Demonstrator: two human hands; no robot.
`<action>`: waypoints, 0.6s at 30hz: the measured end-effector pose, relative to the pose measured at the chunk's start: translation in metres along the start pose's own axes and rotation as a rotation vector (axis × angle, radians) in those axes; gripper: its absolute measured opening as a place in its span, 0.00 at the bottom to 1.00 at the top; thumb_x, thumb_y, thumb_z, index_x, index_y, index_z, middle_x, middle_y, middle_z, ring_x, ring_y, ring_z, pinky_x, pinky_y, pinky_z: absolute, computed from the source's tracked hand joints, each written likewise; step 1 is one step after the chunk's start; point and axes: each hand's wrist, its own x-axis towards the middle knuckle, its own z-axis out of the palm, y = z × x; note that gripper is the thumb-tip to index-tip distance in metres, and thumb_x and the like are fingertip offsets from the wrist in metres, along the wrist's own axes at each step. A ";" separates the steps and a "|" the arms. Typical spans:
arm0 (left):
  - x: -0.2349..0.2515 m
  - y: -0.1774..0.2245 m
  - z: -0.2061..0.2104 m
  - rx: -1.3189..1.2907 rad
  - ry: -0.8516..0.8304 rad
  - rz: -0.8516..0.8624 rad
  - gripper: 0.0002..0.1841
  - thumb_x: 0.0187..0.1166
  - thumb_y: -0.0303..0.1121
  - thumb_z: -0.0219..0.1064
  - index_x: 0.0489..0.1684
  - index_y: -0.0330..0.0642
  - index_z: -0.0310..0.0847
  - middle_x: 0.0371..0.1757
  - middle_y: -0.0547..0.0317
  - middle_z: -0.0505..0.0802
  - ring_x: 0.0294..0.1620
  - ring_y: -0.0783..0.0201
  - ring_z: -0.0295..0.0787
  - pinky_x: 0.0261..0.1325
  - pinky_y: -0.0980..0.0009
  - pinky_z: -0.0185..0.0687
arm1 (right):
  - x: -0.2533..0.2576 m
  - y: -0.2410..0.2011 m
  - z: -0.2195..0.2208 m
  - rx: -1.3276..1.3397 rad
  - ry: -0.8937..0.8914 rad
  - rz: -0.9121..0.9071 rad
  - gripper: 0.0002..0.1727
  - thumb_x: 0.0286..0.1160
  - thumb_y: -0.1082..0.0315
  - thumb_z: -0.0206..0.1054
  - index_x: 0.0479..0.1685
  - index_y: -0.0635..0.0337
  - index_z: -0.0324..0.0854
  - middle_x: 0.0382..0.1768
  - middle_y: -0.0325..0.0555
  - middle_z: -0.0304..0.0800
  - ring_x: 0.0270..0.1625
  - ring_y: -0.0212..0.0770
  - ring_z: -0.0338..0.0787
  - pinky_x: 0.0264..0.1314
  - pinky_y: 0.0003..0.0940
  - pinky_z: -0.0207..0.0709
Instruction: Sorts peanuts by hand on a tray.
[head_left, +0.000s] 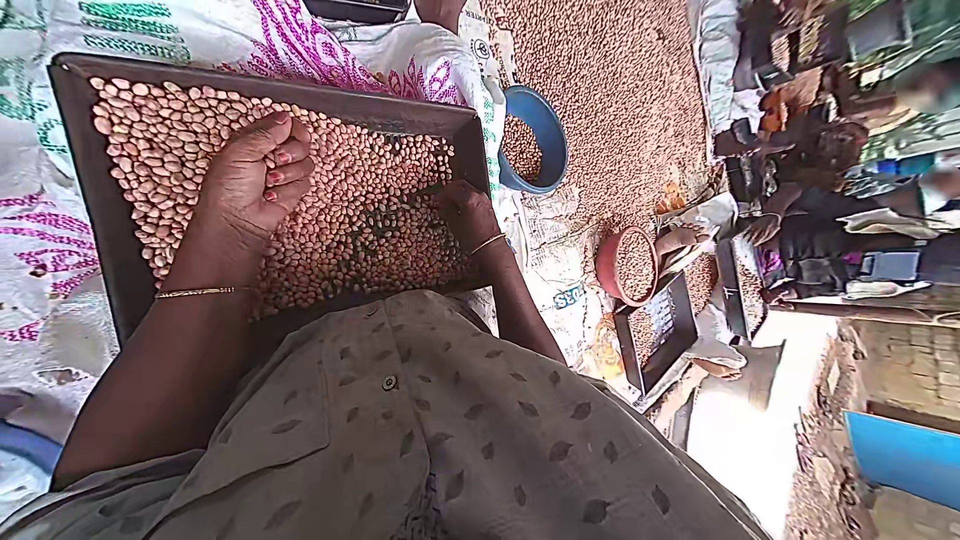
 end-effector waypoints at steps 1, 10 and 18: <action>0.000 0.003 0.000 -0.040 0.035 0.041 0.19 0.95 0.36 0.42 0.32 0.53 0.75 0.17 0.78 0.70 0.09 0.85 0.56 0.10 0.91 0.49 | 0.008 -0.003 -0.002 0.027 0.036 -0.044 0.11 0.80 0.74 0.63 0.52 0.66 0.89 0.56 0.58 0.92 0.51 0.54 0.94 0.57 0.52 0.86; 0.001 0.012 -0.014 -0.150 0.097 0.256 0.20 0.97 0.37 0.38 0.38 0.52 0.77 0.21 0.77 0.75 0.11 0.84 0.60 0.12 0.91 0.55 | 0.071 -0.076 0.041 -0.091 -0.296 -0.476 0.18 0.72 0.63 0.75 0.62 0.50 0.91 0.81 0.50 0.78 0.90 0.57 0.63 0.89 0.70 0.47; 0.000 0.015 -0.013 -0.172 0.084 0.277 0.19 0.96 0.36 0.39 0.39 0.52 0.77 0.20 0.77 0.75 0.11 0.84 0.61 0.12 0.91 0.56 | 0.047 0.002 -0.004 -0.120 -0.234 -0.115 0.14 0.78 0.70 0.69 0.57 0.65 0.89 0.71 0.59 0.86 0.78 0.60 0.80 0.81 0.58 0.70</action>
